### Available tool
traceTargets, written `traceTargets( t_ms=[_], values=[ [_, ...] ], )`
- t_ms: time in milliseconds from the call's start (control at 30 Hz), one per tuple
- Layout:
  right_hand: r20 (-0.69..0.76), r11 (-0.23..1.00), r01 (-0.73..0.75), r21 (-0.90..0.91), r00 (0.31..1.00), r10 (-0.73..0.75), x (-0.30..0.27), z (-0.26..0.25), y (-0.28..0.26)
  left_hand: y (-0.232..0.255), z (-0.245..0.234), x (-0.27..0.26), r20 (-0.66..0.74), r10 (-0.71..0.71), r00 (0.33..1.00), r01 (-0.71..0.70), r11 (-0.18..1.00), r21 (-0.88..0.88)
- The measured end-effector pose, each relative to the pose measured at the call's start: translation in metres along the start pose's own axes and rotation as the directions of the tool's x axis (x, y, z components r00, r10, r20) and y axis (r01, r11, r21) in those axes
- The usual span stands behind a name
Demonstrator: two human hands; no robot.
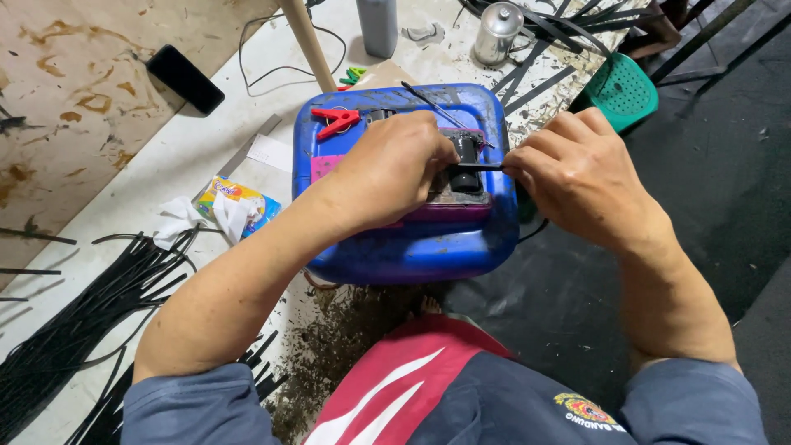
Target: The person picks up black cable strips, runs them through a small manual machine on a blue container, and then hangs the processed strips on a wall rack using colored clips. The process is repeated for multiple strips.
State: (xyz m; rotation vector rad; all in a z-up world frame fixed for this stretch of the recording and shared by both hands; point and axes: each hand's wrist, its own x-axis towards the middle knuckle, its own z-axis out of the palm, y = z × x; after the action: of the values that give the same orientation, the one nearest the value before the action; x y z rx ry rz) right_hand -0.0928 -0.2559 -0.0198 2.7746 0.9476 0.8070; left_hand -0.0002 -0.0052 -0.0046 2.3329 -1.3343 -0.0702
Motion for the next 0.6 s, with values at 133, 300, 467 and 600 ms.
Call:
traceTargets(
  t_ms=[133,300,467,600],
  values=[
    [0.015,0.999,-0.007,-0.041,1.000,0.008,-0.005,-0.001,0.002,0.000,0.007,0.001,-0.039,0.070,0.997,-0.069,0.997,0.035],
    [0.041,0.999,-0.024,-0.043,0.999,0.026,-0.012,-0.006,0.005,0.006,0.006,0.004,-0.080,0.008,0.997,-0.007,1.000,0.015],
    [0.064,0.998,-0.033,-0.062,0.997,0.037,-0.020,-0.009,0.010,0.011,0.010,0.007,-0.105,-0.026,0.994,0.030,0.999,0.037],
    [0.079,0.995,-0.056,-0.083,0.995,0.063,-0.025,-0.015,0.012,0.012,0.015,0.012,-0.140,-0.010,0.990,0.016,0.999,0.038]
  ],
)
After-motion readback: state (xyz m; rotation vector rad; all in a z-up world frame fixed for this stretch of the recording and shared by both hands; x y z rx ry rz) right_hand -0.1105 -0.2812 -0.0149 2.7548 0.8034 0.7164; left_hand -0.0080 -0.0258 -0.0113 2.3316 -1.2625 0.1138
